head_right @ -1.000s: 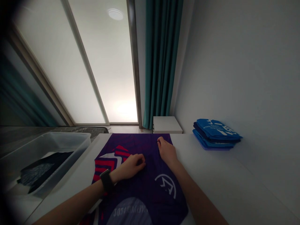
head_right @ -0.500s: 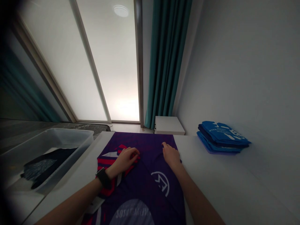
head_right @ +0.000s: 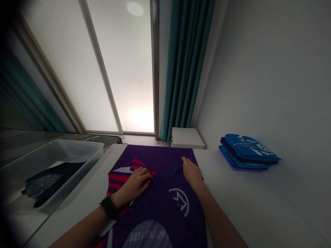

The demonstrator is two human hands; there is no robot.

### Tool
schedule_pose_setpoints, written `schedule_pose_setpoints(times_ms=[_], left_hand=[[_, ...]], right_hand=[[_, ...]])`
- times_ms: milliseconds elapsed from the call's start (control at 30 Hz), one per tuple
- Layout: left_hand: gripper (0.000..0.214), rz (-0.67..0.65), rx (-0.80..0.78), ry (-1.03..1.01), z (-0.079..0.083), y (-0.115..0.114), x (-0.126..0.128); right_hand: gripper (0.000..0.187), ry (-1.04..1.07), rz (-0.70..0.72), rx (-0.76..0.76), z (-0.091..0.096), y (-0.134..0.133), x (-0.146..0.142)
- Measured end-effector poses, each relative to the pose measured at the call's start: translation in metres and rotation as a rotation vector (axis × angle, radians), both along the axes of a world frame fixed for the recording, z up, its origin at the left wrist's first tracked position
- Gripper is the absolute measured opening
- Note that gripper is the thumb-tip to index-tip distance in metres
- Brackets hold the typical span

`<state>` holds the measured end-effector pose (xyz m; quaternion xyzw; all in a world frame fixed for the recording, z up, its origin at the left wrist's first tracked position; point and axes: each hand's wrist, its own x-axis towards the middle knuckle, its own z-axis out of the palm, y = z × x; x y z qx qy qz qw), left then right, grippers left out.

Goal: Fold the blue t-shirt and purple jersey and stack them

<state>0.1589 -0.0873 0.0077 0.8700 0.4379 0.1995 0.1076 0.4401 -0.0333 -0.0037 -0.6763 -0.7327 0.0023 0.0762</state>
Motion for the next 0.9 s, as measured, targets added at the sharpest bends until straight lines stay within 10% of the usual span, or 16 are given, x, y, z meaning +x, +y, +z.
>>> schedule_pose_setpoints(times_ms=[533, 900], left_hand=[[0.047, -0.216, 0.013, 0.089, 0.039, -0.031, 0.037], [0.041, -0.204, -0.004, 0.185, 0.021, -0.034, 0.056]], right_hand=[[0.037, 0.062, 0.034, 0.016, 0.001, -0.001, 0.000], [0.034, 0.374, 0.083, -0.045, 0.012, -0.008, 0.064]])
